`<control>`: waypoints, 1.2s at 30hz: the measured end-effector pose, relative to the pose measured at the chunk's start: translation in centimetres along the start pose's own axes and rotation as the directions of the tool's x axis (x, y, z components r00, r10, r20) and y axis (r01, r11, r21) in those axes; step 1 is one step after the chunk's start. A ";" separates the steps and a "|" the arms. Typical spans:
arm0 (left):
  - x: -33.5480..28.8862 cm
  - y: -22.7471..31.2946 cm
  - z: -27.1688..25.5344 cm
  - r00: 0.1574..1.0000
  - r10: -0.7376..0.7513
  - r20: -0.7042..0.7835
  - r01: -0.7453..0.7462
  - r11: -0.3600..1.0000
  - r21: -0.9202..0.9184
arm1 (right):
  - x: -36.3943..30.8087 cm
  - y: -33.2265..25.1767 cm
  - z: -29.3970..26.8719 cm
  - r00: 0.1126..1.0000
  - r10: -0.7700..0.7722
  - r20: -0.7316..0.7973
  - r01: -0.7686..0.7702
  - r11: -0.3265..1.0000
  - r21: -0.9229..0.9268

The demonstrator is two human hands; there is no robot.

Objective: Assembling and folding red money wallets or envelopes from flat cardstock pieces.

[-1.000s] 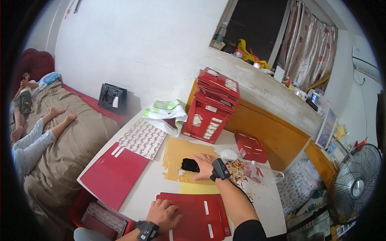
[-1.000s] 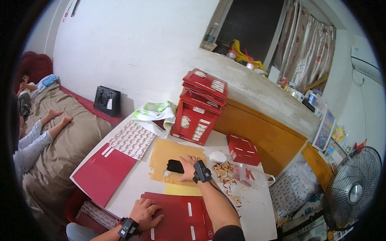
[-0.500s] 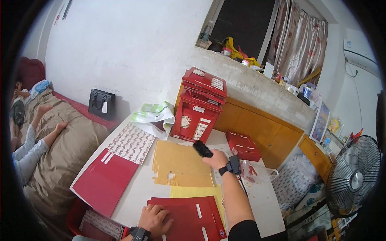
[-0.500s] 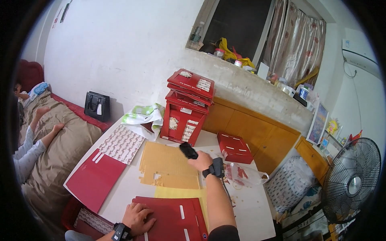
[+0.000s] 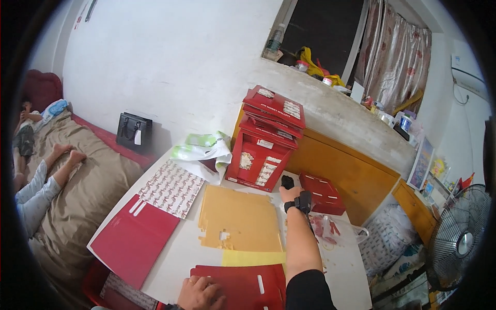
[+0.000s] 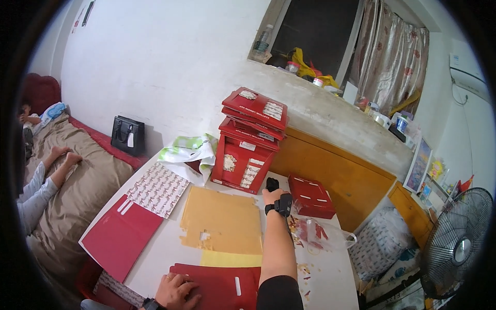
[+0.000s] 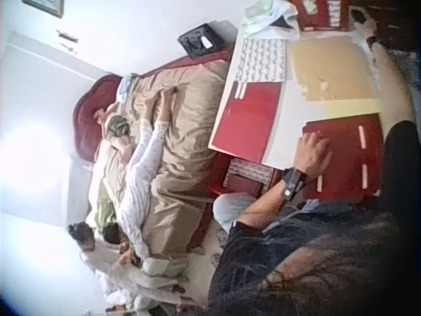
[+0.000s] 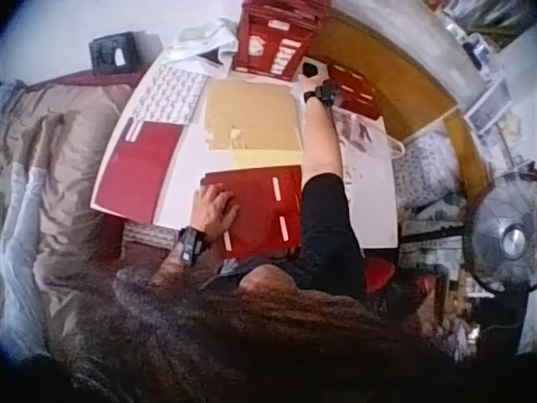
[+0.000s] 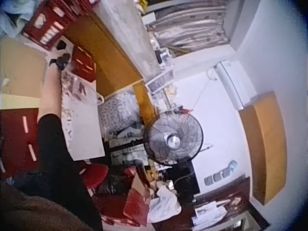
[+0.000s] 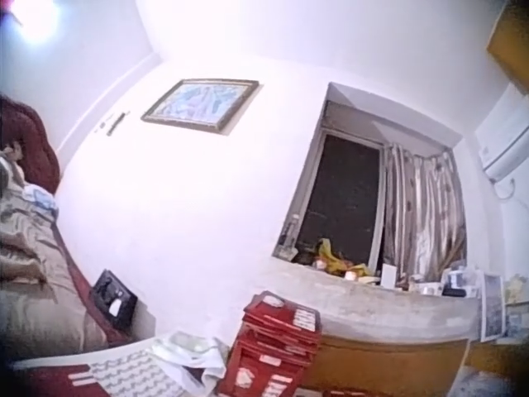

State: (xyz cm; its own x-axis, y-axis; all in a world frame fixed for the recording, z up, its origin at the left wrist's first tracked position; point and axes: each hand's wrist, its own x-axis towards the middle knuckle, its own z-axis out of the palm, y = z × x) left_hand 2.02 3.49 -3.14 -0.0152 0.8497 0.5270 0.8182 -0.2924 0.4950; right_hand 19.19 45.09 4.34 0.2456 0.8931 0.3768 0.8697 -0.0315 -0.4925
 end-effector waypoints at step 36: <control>0.0 0.9 -0.2 0.998 0.047 -0.036 -0.044 0.997 0.062 | -8.1 29.6 -20.9 0.799 0.078 0.596 -0.080 0.997 -0.023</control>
State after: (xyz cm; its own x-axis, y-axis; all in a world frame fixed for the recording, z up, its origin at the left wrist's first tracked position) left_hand 2.67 3.19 -2.55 0.0020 0.8187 0.5742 0.8524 -0.3017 0.4271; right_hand 51.89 27.52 3.09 0.0086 0.9787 -0.2049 0.8568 -0.1129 -0.5031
